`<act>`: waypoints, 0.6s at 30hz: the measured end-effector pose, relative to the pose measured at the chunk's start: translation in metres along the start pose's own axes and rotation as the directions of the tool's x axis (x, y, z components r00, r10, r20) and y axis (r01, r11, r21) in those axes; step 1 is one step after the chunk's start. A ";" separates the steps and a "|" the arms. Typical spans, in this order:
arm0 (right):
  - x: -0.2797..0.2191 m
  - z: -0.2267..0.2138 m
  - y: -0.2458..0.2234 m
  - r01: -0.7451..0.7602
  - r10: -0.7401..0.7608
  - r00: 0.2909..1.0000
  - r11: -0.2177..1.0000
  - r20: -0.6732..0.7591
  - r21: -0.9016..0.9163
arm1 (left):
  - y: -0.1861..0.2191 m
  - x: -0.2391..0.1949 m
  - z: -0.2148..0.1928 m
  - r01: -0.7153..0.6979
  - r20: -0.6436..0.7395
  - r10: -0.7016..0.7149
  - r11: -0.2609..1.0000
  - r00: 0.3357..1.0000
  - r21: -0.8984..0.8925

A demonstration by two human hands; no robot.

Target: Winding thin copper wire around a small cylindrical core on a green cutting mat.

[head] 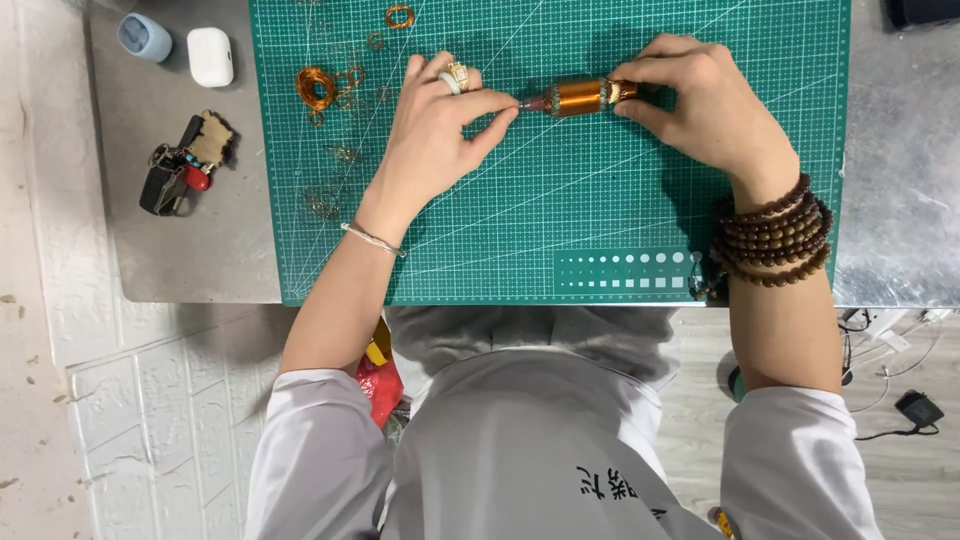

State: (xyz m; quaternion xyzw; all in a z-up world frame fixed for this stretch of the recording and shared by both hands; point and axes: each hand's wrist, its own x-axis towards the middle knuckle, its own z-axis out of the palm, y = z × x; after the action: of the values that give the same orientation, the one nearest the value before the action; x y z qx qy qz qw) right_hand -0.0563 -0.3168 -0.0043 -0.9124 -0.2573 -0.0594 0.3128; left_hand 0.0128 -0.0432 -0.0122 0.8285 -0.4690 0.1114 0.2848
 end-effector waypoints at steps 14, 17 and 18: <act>-0.001 0.000 0.000 0.016 -0.016 1.000 1.000 0.000 -0.021 | 0.001 0.000 0.005 -0.025 0.004 0.025 1.000 1.000 -0.014; -0.001 0.000 0.000 0.016 -0.016 1.000 1.000 -0.002 -0.018 | 0.002 -0.001 0.005 -0.010 0.009 0.010 0.999 1.000 -0.032; -0.001 0.000 0.000 0.024 -0.024 1.000 0.999 -0.004 -0.020 | 0.002 -0.001 0.005 -0.001 0.007 0.002 0.999 1.000 -0.042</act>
State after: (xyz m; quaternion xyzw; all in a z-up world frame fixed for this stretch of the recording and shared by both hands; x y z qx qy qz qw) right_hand -0.0571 -0.3176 -0.0047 -0.9121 -0.2672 -0.0676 0.3034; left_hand 0.0102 -0.0465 -0.0155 0.8224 -0.4729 0.0987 0.3005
